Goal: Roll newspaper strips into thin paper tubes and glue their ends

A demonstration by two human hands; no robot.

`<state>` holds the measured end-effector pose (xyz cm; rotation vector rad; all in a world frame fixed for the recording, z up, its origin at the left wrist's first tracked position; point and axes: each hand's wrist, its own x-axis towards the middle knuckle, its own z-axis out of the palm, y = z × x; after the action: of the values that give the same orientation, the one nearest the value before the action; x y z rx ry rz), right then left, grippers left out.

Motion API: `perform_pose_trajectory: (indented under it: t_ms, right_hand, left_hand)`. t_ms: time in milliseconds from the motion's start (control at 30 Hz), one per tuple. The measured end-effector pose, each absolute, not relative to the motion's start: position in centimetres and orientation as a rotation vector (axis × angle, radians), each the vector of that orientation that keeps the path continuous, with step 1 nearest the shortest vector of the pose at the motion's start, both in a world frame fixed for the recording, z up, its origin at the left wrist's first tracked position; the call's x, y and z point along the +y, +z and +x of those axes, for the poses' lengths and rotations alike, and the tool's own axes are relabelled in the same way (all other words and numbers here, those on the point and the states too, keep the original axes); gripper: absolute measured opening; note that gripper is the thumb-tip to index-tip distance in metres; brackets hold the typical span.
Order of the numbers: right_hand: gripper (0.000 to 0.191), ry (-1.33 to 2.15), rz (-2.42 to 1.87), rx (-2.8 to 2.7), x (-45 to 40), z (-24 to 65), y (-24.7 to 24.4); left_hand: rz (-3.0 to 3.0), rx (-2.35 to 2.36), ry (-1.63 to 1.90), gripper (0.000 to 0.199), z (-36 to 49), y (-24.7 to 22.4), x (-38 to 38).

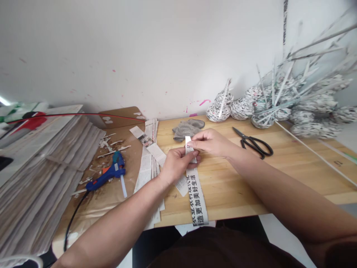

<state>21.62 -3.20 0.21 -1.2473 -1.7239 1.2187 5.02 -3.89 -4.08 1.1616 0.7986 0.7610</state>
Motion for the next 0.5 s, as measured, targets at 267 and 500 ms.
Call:
perform_pose_trajectory:
  t_ms: [267,500]
  right_hand:
    - [0.03,1.346,-1.213,-1.504,-3.08,21.37,-0.79]
    - [0.03,1.241,-1.228,-1.606,-3.0,21.59,-0.48]
  left_hand:
    - [1.167,0.812,0.707,0.029,5.12,-3.26,-4.34]
    - [1.119,0.816,0.757,0.032,5.23,-3.52,-4.18]
